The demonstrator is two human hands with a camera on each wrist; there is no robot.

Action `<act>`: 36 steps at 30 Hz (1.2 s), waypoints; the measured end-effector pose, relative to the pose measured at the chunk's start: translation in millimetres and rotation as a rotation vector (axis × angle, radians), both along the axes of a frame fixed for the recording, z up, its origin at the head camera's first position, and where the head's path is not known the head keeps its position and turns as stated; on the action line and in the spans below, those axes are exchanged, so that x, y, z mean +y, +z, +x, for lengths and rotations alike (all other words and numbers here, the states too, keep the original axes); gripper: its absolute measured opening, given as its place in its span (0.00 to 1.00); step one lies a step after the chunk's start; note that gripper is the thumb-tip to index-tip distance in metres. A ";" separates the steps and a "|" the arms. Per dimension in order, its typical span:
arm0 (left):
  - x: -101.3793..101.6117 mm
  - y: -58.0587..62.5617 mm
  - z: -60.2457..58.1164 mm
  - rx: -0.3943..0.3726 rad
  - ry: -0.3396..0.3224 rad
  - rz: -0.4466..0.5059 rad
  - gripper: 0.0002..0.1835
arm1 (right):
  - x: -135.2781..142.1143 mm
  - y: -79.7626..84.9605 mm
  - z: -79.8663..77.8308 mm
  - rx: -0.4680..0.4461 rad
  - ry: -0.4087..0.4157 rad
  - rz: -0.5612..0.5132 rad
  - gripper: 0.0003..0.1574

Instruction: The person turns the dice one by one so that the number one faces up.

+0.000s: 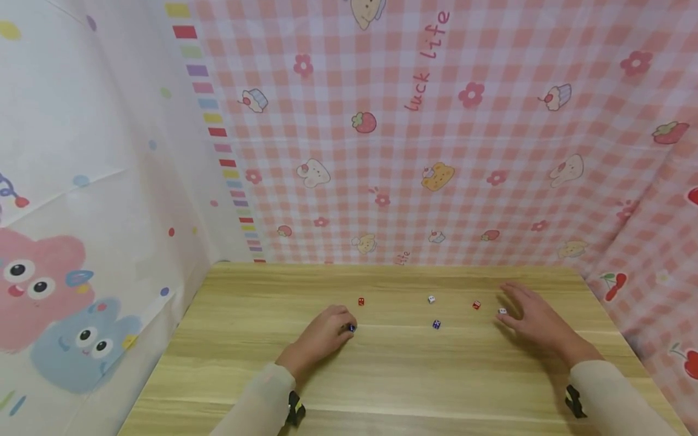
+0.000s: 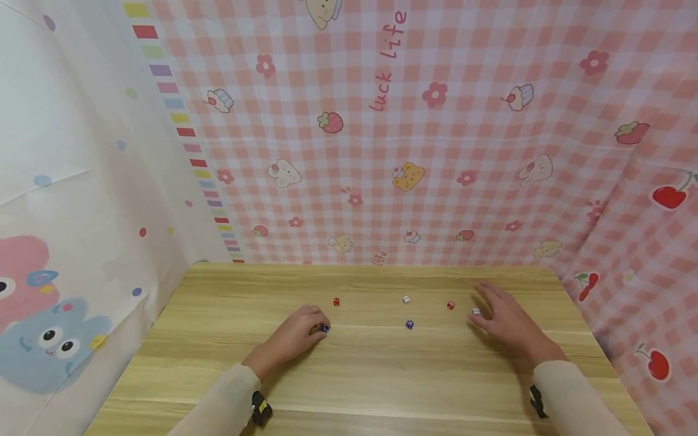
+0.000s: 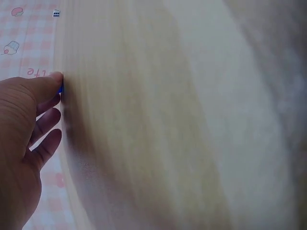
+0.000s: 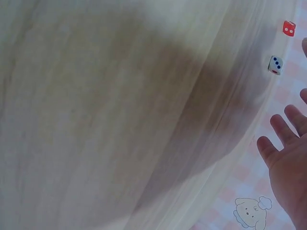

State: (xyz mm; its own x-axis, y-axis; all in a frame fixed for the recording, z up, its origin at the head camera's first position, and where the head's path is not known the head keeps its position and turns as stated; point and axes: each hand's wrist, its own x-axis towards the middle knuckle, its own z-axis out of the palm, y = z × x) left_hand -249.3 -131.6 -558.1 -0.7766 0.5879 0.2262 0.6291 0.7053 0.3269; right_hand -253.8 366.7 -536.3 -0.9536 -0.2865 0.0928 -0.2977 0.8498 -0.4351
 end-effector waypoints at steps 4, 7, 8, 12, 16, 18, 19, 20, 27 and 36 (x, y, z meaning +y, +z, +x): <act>1.3 1.6 1.2 -0.013 0.015 0.001 0.06 | 1.6 -0.7 -0.6 0.014 0.022 -0.011 0.46; 2.1 2.8 1.9 -0.011 0.019 0.000 0.06 | 2.4 -1.1 -1.1 0.020 0.034 -0.009 0.43; 2.3 3.2 2.3 -0.007 0.020 -0.001 0.06 | 2.6 -1.0 -1.2 0.018 0.035 -0.005 0.42; 2.7 3.4 2.5 0.017 0.018 -0.011 0.06 | 2.9 -0.7 -2.2 0.019 0.037 0.004 0.38; 2.7 3.0 3.4 0.046 0.011 -0.019 0.05 | 3.0 -1.6 -3.4 0.046 0.050 -0.002 0.30; 2.5 2.6 4.0 0.056 0.006 -0.019 0.05 | 2.6 -3.2 -4.9 0.062 0.059 -0.008 0.24; 2.4 2.4 4.4 0.060 0.005 -0.019 0.05 | 2.5 -4.2 -5.6 0.068 0.061 -0.009 0.20; 2.5 2.6 4.9 0.062 0.005 -0.019 0.05 | 2.3 -5.1 -6.5 0.073 0.064 -0.009 0.17; 2.5 1.8 6.0 0.056 0.019 -0.025 0.06 | 1.3 -9.8 -11.4 0.055 0.050 -0.002 0.11; 3.0 1.6 6.8 0.027 0.052 -0.041 0.08 | 0.4 -10.5 -12.7 0.021 0.029 -0.001 0.08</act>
State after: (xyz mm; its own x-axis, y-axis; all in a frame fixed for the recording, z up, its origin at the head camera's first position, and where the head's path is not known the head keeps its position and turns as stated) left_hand -242.5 -128.6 -556.5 -0.8001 0.5565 0.2240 0.5997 0.7495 0.2803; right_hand -266.5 367.1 -546.8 -0.9425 -0.3144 0.1132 -0.3318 0.8401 -0.4291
